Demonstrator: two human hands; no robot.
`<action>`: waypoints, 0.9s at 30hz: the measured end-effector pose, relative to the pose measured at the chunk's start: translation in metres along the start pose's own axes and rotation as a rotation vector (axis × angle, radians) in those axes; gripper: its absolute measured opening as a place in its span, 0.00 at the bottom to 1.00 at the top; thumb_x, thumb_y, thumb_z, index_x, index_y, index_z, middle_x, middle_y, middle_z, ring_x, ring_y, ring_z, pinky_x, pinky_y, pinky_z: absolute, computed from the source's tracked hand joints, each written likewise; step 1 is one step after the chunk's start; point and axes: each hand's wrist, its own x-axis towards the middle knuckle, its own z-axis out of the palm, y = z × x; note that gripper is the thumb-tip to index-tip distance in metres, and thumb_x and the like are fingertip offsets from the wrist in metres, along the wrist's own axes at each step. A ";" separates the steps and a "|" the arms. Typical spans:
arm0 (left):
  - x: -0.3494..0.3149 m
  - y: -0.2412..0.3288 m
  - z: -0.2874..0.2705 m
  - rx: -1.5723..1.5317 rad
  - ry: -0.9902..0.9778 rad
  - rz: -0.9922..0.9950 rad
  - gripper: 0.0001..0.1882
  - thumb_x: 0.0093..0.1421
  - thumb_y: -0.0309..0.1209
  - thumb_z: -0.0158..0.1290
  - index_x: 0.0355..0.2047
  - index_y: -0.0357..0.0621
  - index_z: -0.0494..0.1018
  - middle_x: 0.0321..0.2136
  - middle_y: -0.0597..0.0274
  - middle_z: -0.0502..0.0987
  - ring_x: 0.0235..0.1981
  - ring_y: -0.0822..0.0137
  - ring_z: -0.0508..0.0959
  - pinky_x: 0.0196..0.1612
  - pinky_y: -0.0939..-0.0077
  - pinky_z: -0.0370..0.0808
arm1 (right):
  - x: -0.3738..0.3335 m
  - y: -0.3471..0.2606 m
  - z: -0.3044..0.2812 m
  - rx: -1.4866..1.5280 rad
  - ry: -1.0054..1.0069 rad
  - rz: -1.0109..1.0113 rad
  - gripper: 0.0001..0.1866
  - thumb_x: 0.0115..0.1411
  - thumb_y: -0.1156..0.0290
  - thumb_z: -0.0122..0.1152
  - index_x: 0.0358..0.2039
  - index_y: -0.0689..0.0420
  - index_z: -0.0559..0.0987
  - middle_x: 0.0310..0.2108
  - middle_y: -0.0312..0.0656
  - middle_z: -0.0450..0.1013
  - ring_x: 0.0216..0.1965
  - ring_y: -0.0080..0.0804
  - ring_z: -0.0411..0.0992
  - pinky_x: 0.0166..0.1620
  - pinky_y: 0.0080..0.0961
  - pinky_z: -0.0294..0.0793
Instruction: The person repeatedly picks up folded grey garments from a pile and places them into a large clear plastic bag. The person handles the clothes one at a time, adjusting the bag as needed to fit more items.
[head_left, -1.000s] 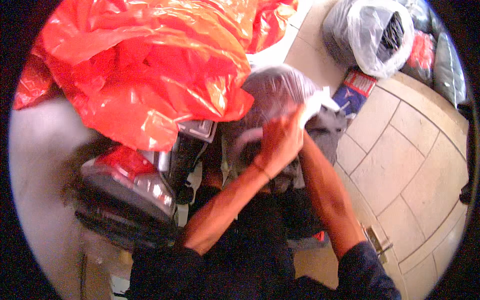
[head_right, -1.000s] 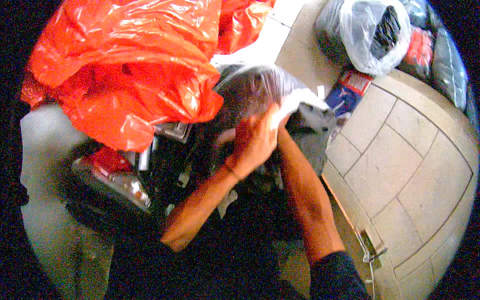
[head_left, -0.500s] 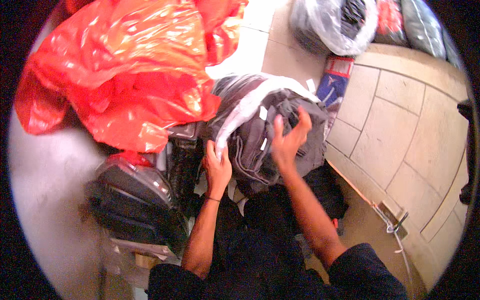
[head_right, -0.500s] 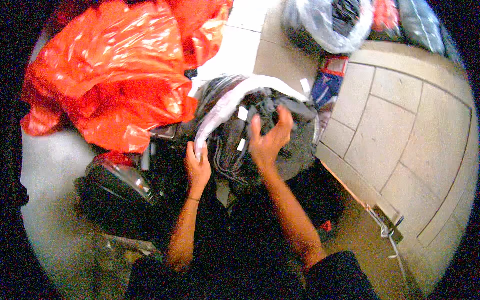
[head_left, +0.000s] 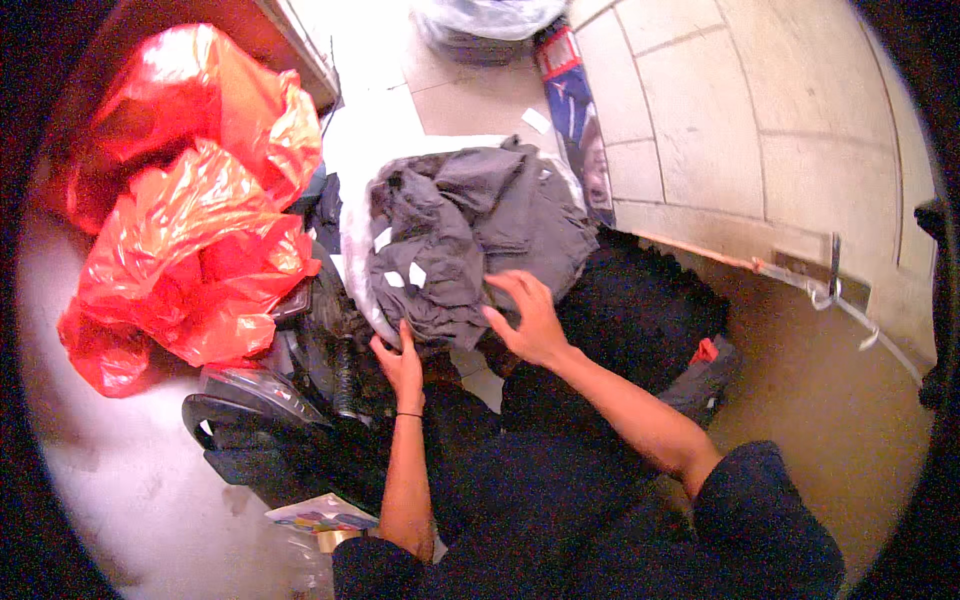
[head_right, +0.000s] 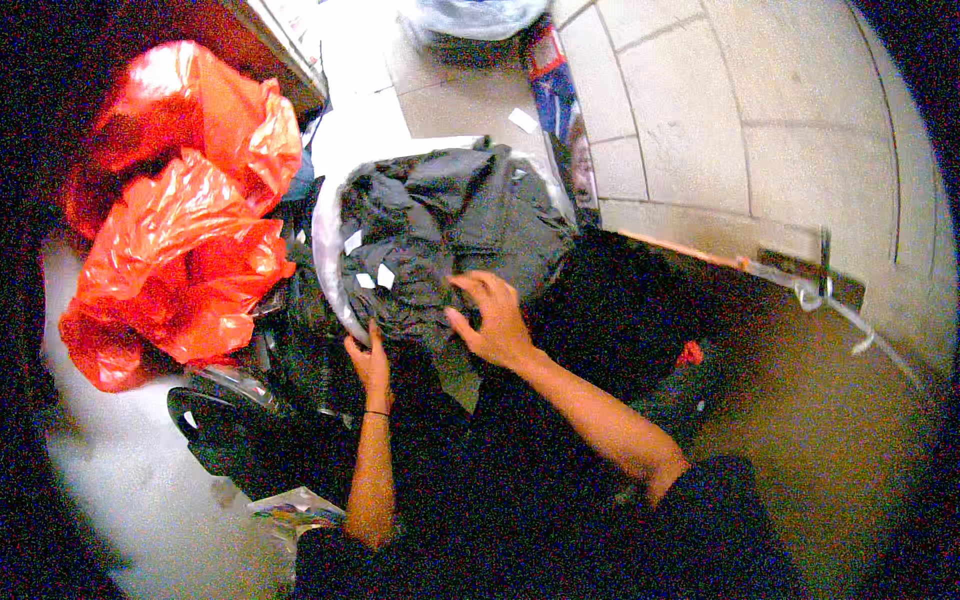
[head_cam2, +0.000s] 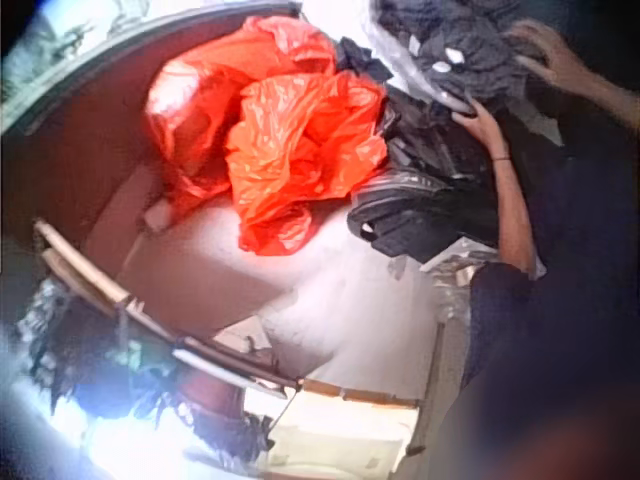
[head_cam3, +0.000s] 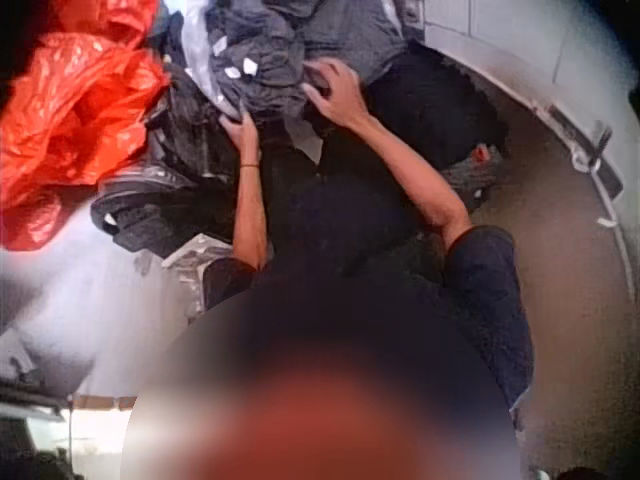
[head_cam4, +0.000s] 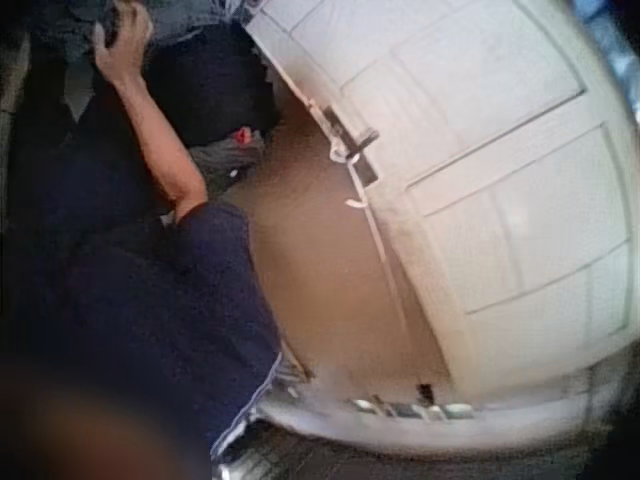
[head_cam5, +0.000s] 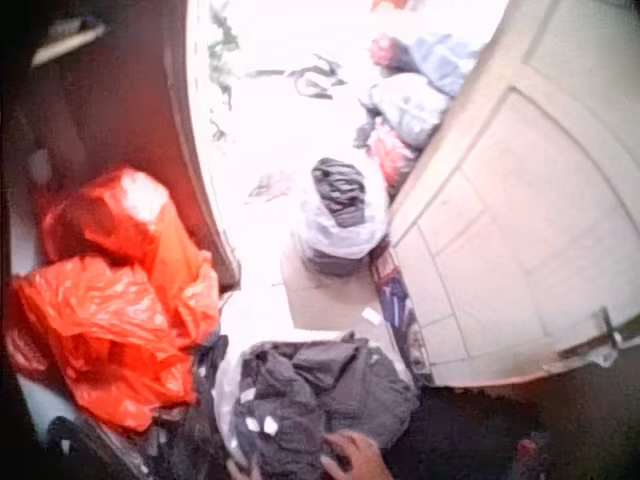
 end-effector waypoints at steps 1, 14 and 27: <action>-0.005 -0.005 0.001 0.026 0.135 0.150 0.30 0.68 0.49 0.62 0.54 0.37 0.65 0.43 0.54 0.76 0.43 0.61 0.78 0.48 0.66 0.77 | -0.033 0.008 -0.017 0.035 -0.032 0.077 0.26 0.64 0.61 0.68 0.61 0.52 0.74 0.56 0.47 0.71 0.61 0.48 0.69 0.64 0.44 0.65; -0.101 -0.004 0.022 0.662 0.189 1.230 0.32 0.58 0.32 0.64 0.60 0.32 0.69 0.61 0.40 0.69 0.65 0.42 0.65 0.69 0.48 0.59 | -0.309 0.184 -0.035 0.568 0.140 0.787 0.15 0.69 0.60 0.64 0.51 0.55 0.81 0.38 0.39 0.81 0.35 0.26 0.79 0.36 0.28 0.79; -0.053 0.063 0.298 1.223 -0.360 1.944 0.24 0.63 0.52 0.56 0.51 0.49 0.78 0.53 0.54 0.76 0.55 0.53 0.73 0.58 0.52 0.67 | -0.048 0.271 0.038 0.735 0.633 0.849 0.18 0.56 0.72 0.71 0.46 0.58 0.77 0.42 0.43 0.80 0.44 0.37 0.77 0.49 0.37 0.75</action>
